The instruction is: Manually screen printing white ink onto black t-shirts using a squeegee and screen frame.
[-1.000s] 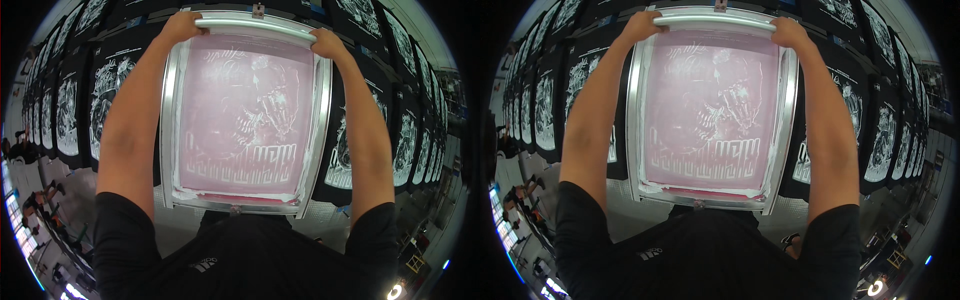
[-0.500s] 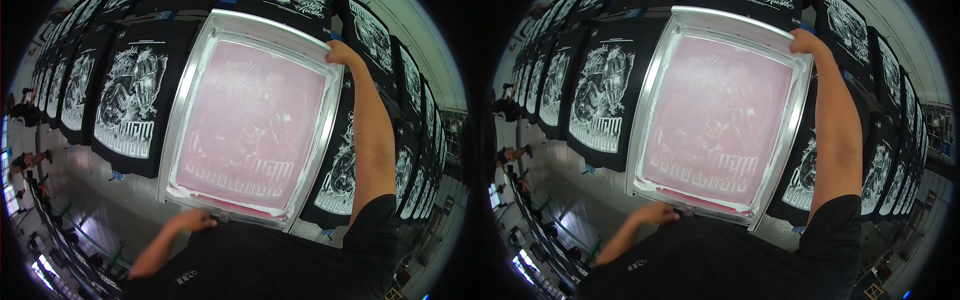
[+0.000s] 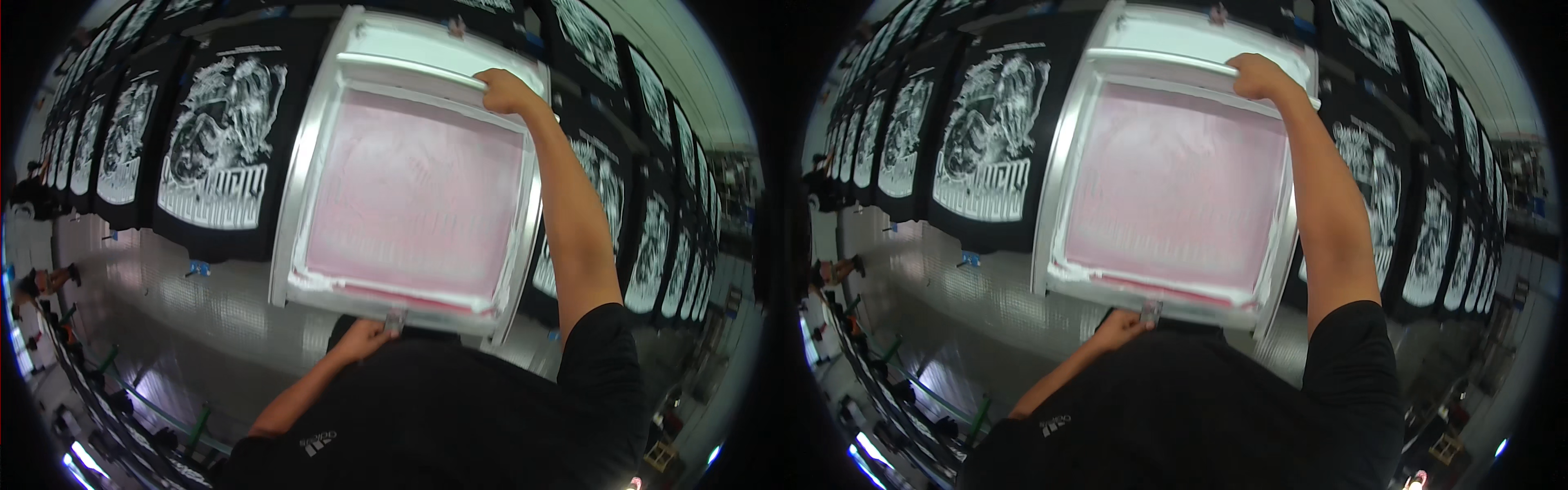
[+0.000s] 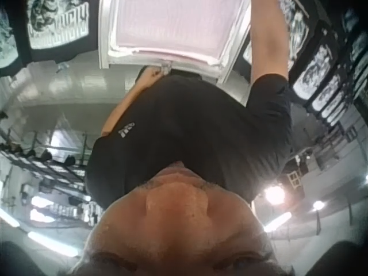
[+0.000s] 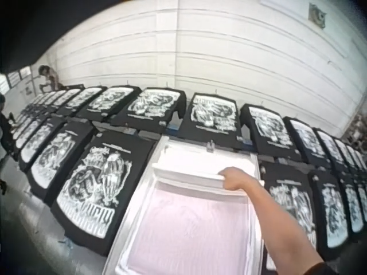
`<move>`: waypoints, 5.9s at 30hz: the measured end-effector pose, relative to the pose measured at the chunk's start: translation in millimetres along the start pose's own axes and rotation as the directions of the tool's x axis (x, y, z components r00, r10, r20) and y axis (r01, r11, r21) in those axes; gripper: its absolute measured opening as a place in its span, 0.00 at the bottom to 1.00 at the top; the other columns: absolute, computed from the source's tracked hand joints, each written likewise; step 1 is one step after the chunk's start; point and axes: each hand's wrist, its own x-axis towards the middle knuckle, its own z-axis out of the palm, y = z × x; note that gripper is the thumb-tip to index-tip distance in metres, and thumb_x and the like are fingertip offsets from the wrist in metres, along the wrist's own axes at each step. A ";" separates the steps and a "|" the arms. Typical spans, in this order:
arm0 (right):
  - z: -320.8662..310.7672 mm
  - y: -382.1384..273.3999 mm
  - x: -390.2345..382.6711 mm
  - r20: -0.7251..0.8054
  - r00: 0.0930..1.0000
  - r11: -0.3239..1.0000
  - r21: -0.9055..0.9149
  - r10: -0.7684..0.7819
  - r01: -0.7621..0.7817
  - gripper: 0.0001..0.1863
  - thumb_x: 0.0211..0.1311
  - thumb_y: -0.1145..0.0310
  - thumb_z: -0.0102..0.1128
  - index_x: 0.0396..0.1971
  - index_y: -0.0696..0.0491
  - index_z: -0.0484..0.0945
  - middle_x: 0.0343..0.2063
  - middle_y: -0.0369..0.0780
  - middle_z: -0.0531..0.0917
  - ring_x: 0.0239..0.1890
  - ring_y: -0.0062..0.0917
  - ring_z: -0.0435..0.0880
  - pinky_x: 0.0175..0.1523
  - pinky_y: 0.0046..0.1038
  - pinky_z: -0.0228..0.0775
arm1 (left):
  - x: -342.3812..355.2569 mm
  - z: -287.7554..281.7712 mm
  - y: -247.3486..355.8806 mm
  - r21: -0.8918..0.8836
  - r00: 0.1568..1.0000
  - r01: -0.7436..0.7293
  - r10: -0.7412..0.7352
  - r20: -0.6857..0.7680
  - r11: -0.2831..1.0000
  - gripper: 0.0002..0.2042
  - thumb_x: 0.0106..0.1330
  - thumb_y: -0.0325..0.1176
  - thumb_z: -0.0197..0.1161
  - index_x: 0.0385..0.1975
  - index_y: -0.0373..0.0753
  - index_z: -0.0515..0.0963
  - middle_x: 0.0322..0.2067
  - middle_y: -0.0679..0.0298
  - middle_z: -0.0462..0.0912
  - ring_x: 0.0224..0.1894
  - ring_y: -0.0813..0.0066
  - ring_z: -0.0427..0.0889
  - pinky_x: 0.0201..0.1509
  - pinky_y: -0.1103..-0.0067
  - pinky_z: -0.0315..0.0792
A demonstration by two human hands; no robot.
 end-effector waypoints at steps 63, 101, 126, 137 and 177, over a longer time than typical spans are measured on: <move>79.4 324.6 -675.4 0.073 0.791 0.069 0.987 0.607 -0.145 0.19 0.42 0.80 0.68 0.39 0.61 0.80 0.33 0.38 0.83 0.34 0.21 0.81 0.43 0.25 0.75 | 145.0 280.0 149.9 -0.046 0.648 -0.101 0.031 -0.761 0.994 0.22 0.75 0.44 0.51 0.54 0.28 0.75 0.46 0.55 0.83 0.47 0.74 0.78 0.55 0.77 0.70; 55.9 256.0 -655.8 -0.180 0.977 0.982 0.167 0.116 -0.086 0.21 0.38 0.78 0.59 0.40 0.55 0.79 0.33 0.47 0.81 0.43 0.44 0.79 0.52 0.42 0.68 | 140.4 277.1 255.4 0.856 0.940 -0.259 0.320 0.117 0.448 0.10 0.45 0.27 0.67 0.26 0.38 0.75 0.26 0.58 0.80 0.37 0.51 0.80 0.42 0.60 0.72; 31.6 398.2 -433.6 -0.248 0.960 0.970 -0.167 0.133 -0.177 0.16 0.50 0.77 0.58 0.41 0.53 0.73 0.36 0.41 0.78 0.46 0.37 0.78 0.56 0.46 0.63 | 360.9 202.0 309.7 0.948 0.786 -0.094 0.607 -0.117 0.304 0.22 0.47 0.27 0.67 0.46 0.39 0.78 0.45 0.57 0.80 0.50 0.57 0.77 0.54 0.65 0.68; 47.6 237.3 -663.2 -0.083 0.978 0.968 0.176 0.193 -0.177 0.19 0.39 0.79 0.61 0.38 0.54 0.78 0.32 0.41 0.81 0.40 0.37 0.79 0.59 0.49 0.60 | 116.4 307.9 235.2 0.858 0.861 -0.174 0.497 -0.105 0.483 0.15 0.41 0.25 0.69 0.31 0.39 0.76 0.28 0.60 0.78 0.34 0.59 0.76 0.41 0.66 0.66; 10.3 271.7 -616.7 0.084 0.981 0.971 0.153 0.175 -0.187 0.19 0.40 0.78 0.61 0.38 0.52 0.81 0.32 0.43 0.83 0.41 0.37 0.82 0.65 0.50 0.59 | 155.2 279.8 259.7 0.871 0.901 -0.169 0.430 -0.053 0.462 0.14 0.41 0.27 0.71 0.31 0.41 0.79 0.29 0.62 0.81 0.36 0.61 0.79 0.46 0.66 0.66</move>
